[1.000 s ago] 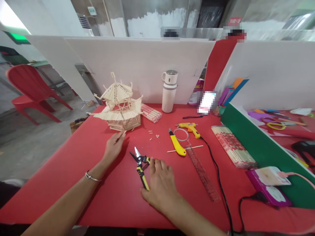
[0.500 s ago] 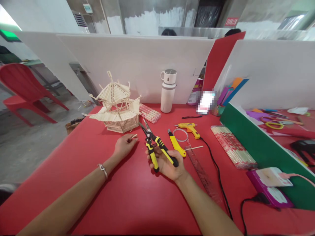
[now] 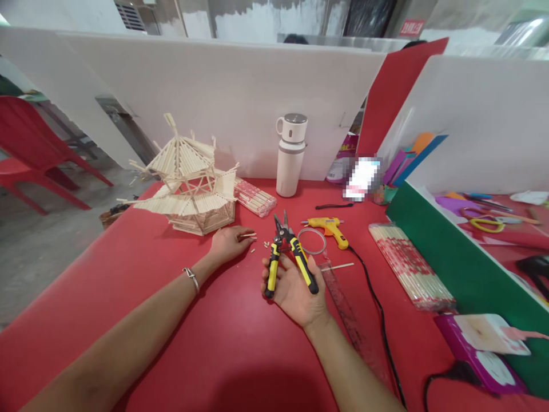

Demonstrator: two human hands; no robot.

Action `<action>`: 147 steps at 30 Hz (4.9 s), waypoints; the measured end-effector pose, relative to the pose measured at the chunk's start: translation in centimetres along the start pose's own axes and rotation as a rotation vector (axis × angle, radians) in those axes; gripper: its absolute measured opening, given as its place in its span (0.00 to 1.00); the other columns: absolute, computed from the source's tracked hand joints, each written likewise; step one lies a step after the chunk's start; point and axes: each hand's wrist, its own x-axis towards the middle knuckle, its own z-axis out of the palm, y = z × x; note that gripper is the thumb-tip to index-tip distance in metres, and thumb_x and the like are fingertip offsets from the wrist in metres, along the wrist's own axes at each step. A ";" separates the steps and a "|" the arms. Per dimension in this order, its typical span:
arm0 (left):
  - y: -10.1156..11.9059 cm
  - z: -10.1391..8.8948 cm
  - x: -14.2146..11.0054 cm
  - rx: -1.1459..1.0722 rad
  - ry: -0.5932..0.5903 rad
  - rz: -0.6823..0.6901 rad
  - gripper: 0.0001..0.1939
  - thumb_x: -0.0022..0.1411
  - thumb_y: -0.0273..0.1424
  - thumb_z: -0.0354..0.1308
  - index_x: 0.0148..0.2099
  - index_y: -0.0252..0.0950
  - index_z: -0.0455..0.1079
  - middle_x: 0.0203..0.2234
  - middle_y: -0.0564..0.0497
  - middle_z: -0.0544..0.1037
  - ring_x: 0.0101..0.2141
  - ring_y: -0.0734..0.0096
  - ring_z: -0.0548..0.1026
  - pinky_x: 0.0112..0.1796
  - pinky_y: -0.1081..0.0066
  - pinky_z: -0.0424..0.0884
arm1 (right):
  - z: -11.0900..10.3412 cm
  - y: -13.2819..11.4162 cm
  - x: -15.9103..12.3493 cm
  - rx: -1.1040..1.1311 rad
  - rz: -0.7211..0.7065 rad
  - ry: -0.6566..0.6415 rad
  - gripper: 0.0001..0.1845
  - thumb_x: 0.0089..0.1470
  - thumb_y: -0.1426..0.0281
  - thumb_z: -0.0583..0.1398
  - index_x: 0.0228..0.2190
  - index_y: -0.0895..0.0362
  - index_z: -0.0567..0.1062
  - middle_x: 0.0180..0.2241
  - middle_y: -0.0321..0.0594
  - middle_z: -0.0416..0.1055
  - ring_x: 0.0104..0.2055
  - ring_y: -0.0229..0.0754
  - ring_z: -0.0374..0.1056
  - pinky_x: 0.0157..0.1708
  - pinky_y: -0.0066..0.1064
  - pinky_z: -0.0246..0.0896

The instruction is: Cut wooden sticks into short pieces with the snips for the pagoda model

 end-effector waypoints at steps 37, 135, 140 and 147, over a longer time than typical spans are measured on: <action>-3.2 -3.5 -3.4 0.196 0.156 -0.374 0.18 0.65 0.35 0.51 0.53 0.45 0.77 0.45 0.44 0.82 0.46 0.52 0.78 0.42 0.63 0.70 | -0.3 0.6 -0.2 -0.059 0.084 0.031 0.21 0.47 0.60 0.59 0.44 0.55 0.70 0.46 0.48 0.75 0.47 0.51 0.72 0.52 0.53 0.62; 0.4 -3.0 -8.1 -0.886 0.273 -0.264 0.13 0.57 0.39 0.59 0.34 0.34 0.75 0.28 0.51 0.76 0.31 0.71 0.70 0.35 0.71 0.66 | 2.2 0.5 -1.5 -0.350 0.301 0.021 0.21 0.48 0.55 0.62 0.40 0.55 0.72 0.44 0.47 0.75 0.44 0.50 0.72 0.50 0.50 0.65; 0.9 -3.7 -8.4 -0.965 0.275 -0.288 0.14 0.58 0.39 0.58 0.39 0.34 0.77 0.26 0.53 0.75 0.28 0.73 0.68 0.31 0.73 0.65 | 4.2 0.3 -0.6 -1.018 0.175 0.211 0.20 0.42 0.68 0.68 0.41 0.54 0.76 0.42 0.41 0.75 0.45 0.50 0.70 0.53 0.47 0.63; 1.5 -4.6 -8.9 -0.923 0.309 -0.262 0.14 0.60 0.40 0.55 0.35 0.34 0.73 0.24 0.55 0.70 0.27 0.74 0.64 0.31 0.73 0.62 | 4.3 2.3 0.1 -1.446 0.024 0.275 0.48 0.38 0.77 0.64 0.63 0.53 0.64 0.59 0.45 0.65 0.63 0.56 0.59 0.65 0.49 0.46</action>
